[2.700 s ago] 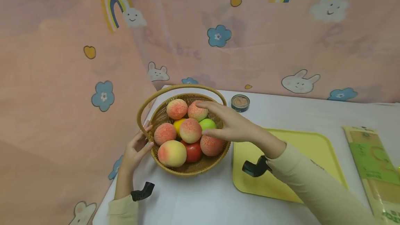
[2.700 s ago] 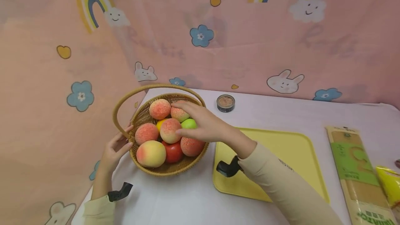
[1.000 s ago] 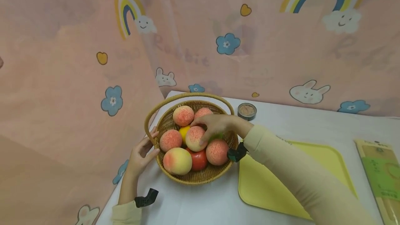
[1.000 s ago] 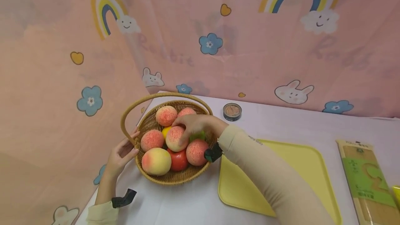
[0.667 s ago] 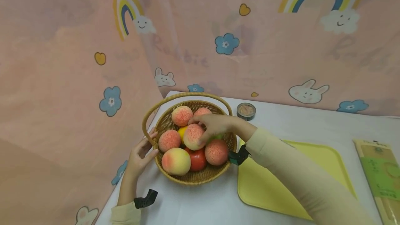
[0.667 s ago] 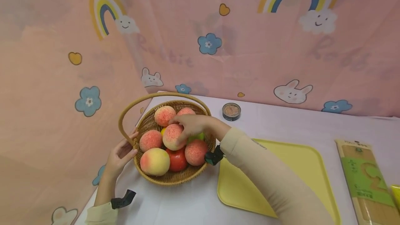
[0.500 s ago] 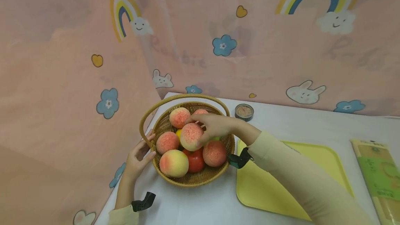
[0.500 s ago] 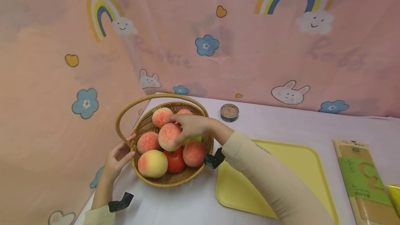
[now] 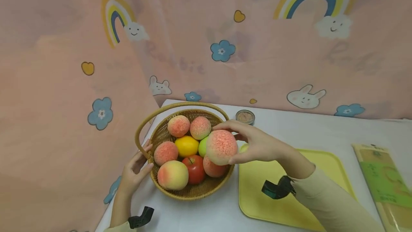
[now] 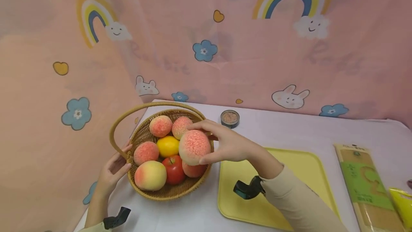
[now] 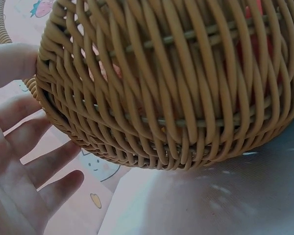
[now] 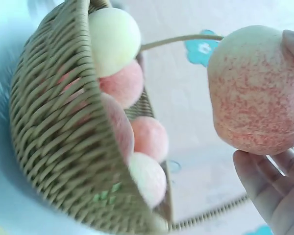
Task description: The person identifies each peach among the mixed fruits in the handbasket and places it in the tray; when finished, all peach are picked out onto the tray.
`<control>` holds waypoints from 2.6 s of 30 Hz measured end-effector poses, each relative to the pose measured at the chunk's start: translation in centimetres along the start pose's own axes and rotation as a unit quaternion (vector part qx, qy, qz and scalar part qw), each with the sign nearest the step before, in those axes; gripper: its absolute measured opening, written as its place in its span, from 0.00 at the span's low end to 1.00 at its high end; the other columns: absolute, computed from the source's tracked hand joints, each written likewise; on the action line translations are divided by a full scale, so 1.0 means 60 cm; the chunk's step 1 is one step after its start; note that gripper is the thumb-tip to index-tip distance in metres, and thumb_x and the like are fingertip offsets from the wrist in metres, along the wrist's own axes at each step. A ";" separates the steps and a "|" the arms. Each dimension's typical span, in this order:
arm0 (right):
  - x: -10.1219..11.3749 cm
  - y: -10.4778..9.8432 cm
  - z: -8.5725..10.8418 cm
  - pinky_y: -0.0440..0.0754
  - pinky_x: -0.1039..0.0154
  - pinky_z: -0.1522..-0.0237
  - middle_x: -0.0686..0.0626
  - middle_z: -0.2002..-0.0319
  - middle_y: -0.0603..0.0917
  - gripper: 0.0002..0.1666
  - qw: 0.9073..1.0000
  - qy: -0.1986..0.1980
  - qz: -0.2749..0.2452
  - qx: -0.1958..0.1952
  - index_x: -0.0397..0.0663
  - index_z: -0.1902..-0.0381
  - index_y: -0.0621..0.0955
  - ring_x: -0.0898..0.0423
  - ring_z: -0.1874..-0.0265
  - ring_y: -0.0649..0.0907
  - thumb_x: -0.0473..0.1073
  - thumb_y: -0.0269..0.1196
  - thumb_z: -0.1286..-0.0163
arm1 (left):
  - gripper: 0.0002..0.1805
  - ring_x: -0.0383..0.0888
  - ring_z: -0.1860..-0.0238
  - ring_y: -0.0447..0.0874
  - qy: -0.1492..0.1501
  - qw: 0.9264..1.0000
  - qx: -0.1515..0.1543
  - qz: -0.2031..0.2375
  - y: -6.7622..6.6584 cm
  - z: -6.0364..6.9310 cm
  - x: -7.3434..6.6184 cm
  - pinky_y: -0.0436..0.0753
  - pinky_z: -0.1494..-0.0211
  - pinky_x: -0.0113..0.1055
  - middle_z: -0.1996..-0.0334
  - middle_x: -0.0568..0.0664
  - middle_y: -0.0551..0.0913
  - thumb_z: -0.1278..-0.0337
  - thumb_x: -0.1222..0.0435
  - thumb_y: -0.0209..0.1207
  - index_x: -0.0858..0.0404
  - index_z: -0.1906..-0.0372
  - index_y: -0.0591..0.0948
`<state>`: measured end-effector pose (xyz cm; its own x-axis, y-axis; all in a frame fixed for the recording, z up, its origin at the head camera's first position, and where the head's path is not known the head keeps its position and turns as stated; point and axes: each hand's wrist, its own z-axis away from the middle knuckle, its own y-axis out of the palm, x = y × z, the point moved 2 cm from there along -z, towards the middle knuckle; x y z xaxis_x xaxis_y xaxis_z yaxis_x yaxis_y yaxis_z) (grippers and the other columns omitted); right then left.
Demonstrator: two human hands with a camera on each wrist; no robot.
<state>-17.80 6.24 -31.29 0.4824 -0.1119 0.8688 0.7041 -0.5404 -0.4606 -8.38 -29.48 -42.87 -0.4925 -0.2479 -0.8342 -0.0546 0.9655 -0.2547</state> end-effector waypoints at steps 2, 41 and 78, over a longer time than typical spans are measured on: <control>-0.004 -0.006 0.030 0.77 0.59 0.43 0.54 0.39 0.71 0.44 0.999 -0.011 0.005 -0.037 0.52 0.33 0.66 0.58 0.40 0.71 0.40 0.72 0.48 | 0.28 0.38 0.29 0.60 0.005 1.000 0.000 0.003 0.001 0.000 -0.002 0.66 0.34 0.23 0.30 0.71 0.55 0.48 0.85 0.51 0.81 0.38 0.65; -0.271 -0.004 0.144 0.70 0.68 0.43 0.37 0.32 0.63 0.49 0.971 0.195 -0.058 -0.127 0.44 0.28 0.56 0.44 0.39 0.69 0.41 0.68 0.41 | 0.28 0.41 0.29 0.59 0.005 1.000 -0.004 0.028 -0.001 -0.003 -0.011 0.66 0.34 0.23 0.31 0.73 0.55 0.49 0.85 0.51 0.83 0.38 0.65; -0.084 0.009 0.107 0.62 0.78 0.36 0.40 0.30 0.62 0.47 0.988 0.016 0.021 -0.154 0.45 0.28 0.59 0.69 0.32 0.63 0.29 0.67 0.43 | 0.28 0.39 0.29 0.60 -0.018 1.000 0.002 0.018 -0.001 -0.003 -0.010 0.66 0.33 0.25 0.30 0.72 0.53 0.47 0.84 0.52 0.82 0.38 0.65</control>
<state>-16.53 11.86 -37.10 0.4880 -0.1632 0.8575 0.4889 -0.7627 -0.4234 -8.24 -29.35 -42.29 -0.4626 -0.2152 -0.8601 -0.0330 0.9736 -0.2258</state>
